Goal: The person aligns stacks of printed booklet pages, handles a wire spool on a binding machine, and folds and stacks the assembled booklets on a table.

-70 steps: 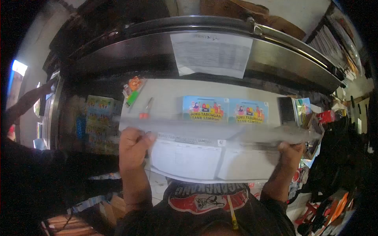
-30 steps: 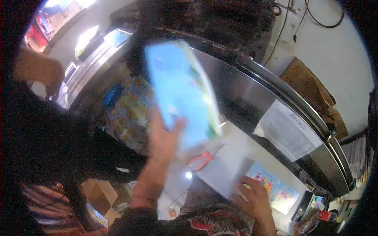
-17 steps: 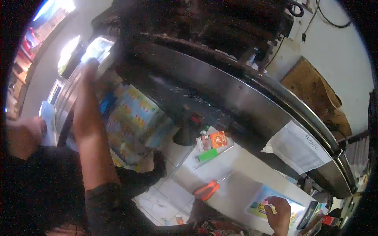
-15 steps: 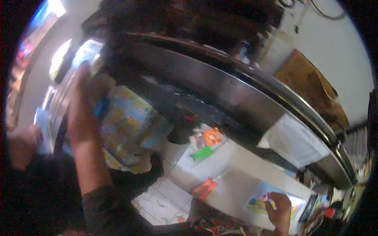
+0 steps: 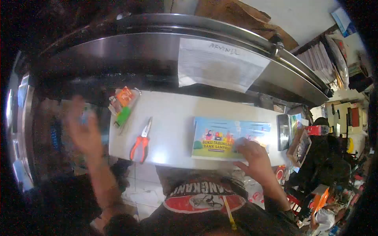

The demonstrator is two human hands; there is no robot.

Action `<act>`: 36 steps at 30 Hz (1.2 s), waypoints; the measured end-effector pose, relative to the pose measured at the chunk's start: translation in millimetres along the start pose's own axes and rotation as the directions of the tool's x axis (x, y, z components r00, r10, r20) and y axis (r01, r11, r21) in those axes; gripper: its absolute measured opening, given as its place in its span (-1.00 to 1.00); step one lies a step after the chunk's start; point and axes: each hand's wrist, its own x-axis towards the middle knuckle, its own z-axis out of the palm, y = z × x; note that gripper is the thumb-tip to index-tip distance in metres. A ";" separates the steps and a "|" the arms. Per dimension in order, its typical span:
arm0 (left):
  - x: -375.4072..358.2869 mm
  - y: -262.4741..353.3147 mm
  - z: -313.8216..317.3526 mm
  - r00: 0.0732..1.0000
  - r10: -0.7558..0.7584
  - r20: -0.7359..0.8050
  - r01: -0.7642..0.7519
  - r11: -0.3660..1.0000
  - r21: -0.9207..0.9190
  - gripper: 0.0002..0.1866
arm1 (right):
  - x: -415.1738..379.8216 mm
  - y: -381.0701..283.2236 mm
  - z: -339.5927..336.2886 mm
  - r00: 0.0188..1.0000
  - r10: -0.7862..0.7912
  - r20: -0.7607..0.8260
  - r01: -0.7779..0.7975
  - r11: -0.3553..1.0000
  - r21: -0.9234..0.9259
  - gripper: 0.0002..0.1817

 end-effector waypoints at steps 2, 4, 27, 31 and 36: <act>-42.5 43.6 37.0 0.993 -0.017 0.114 0.031 0.992 -0.121 -0.63 | -11.7 2.0 0.4 0.999 -0.021 -0.047 0.023 0.999 0.048 -0.25; -77.1 81.7 73.6 0.977 -0.064 0.203 0.114 0.962 -0.247 -0.67 | -8.2 2.6 6.3 0.998 -0.011 -0.062 0.014 0.999 0.040 -0.27; -148.3 119.6 136.0 0.908 -0.358 0.217 0.415 0.843 -0.344 -0.80 | 272.1 14.5 -170.1 0.397 -0.507 -0.765 0.144 0.858 -0.494 -0.69; -147.0 117.9 138.8 0.930 -0.319 0.183 0.365 0.863 -0.349 -0.83 | 256.4 22.3 -89.7 0.669 -0.436 -0.601 0.214 0.888 -0.406 -0.62; -152.5 110.9 139.2 0.926 -0.304 0.222 0.370 0.844 -0.389 -0.83 | 133.6 39.2 -49.6 0.954 -0.197 -0.226 0.217 0.974 0.064 -0.45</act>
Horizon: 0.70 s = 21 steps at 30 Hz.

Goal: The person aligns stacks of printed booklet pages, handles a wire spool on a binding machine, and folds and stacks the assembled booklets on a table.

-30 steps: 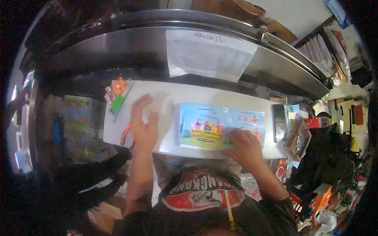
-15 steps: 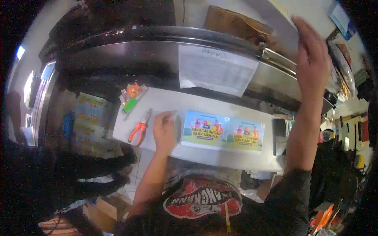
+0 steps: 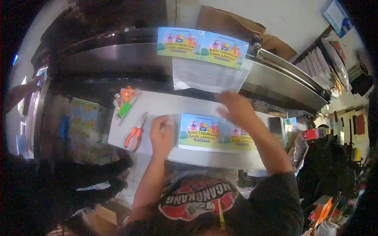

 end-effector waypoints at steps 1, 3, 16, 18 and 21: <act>0.1 2.6 -1.0 1.000 0.012 0.009 -0.012 1.000 0.023 -0.83 | -34.0 -10.2 -2.8 0.999 0.011 0.041 -0.010 0.999 -0.045 -0.42; -0.3 3.5 0.8 1.000 -0.022 -0.001 0.022 1.000 0.019 -0.83 | -95.3 -21.4 3.0 0.990 0.023 0.143 -0.005 0.992 -0.125 -0.34; -4.1 -8.0 0.5 0.997 -0.082 -0.014 0.082 0.997 -0.009 -0.85 | -127.1 -12.9 15.7 0.981 0.054 0.189 -0.030 0.991 -0.129 -0.33; -5.4 -6.9 -0.2 0.995 -0.098 -0.025 0.097 0.995 -0.031 -0.85 | -124.6 -10.0 9.4 0.978 -0.015 0.207 0.038 0.994 -0.105 -0.52; -3.8 -0.9 0.3 0.987 -0.159 0.004 0.159 0.986 -0.044 -0.85 | -110.7 -5.4 -13.8 0.973 -0.040 0.225 0.052 0.997 -0.051 -0.66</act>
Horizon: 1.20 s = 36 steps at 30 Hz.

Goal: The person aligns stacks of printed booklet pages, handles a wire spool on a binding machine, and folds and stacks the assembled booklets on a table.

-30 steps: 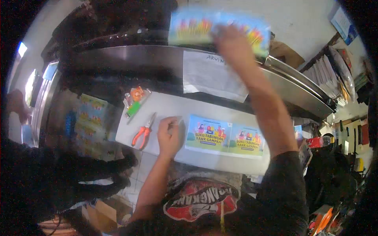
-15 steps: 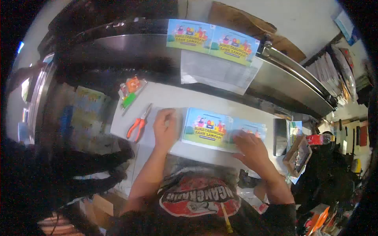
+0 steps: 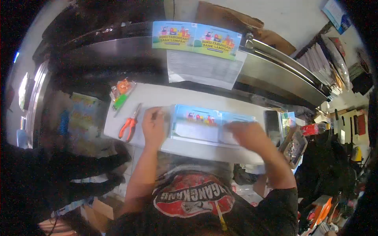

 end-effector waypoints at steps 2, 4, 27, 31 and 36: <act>0.4 -0.1 -1.0 0.999 0.032 -0.015 -0.031 0.999 0.033 -0.84 | -7.5 39.3 -27.6 0.968 0.153 -0.200 -0.181 0.975 -0.131 -0.74; 1.0 -7.7 -1.3 0.999 0.009 -0.031 -0.009 1.000 0.024 -0.85 | -31.2 93.2 -78.5 0.746 0.451 -0.491 -0.476 0.876 0.081 -0.72; -1.1 -1.6 0.7 0.990 0.136 -0.029 -0.136 0.991 0.019 -0.85 | 6.9 -16.9 30.8 0.997 0.030 -0.076 -0.031 0.999 -0.019 -0.29; -1.1 2.4 -0.2 0.988 0.151 -0.018 -0.151 0.988 0.007 -0.85 | 9.1 -8.2 27.0 1.000 0.001 -0.027 -0.001 1.000 0.023 -0.40; -1.6 1.8 -2.5 0.995 0.099 -0.019 -0.099 0.995 -0.015 -0.80 | 15.1 -17.6 9.5 0.999 -0.001 -0.039 -0.001 0.999 -0.053 -0.63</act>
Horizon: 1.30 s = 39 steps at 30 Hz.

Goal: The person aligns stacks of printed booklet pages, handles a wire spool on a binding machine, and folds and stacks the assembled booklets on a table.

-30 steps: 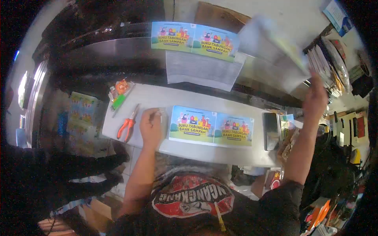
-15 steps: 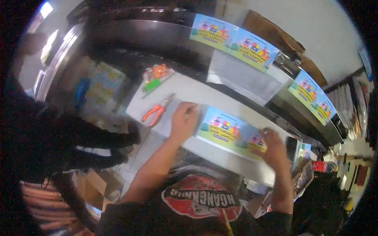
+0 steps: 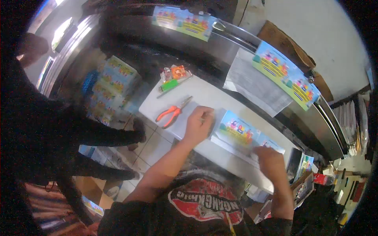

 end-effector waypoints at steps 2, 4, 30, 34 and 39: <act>-1.6 -3.0 0.3 1.000 0.010 -0.013 -0.010 1.000 -0.025 -0.83 | -1.7 41.6 -7.2 0.984 0.157 -0.081 -0.166 0.979 -0.122 -0.70; -0.9 -4.0 0.9 1.000 0.025 -0.020 -0.026 0.998 -0.054 -0.87 | -17.7 90.3 -57.2 0.876 0.293 -0.384 -0.295 0.954 0.054 -0.67; 293.4 -11.8 -139.1 0.838 -0.476 -0.268 0.212 0.736 -0.643 -0.43 | -65.6 127.8 -14.6 0.751 0.474 -0.460 -0.404 0.880 0.249 -0.67; 377.5 -29.1 -155.0 0.754 -0.657 0.010 0.369 0.411 -0.834 -0.53 | -78.8 89.5 -14.7 0.724 0.515 -0.460 -0.414 0.857 0.308 -0.69; 419.8 -95.2 -162.1 0.760 -0.646 -0.070 0.303 0.448 -0.841 -0.52 | -82.2 67.3 -21.2 0.625 0.682 -0.379 -0.544 0.729 0.415 -0.78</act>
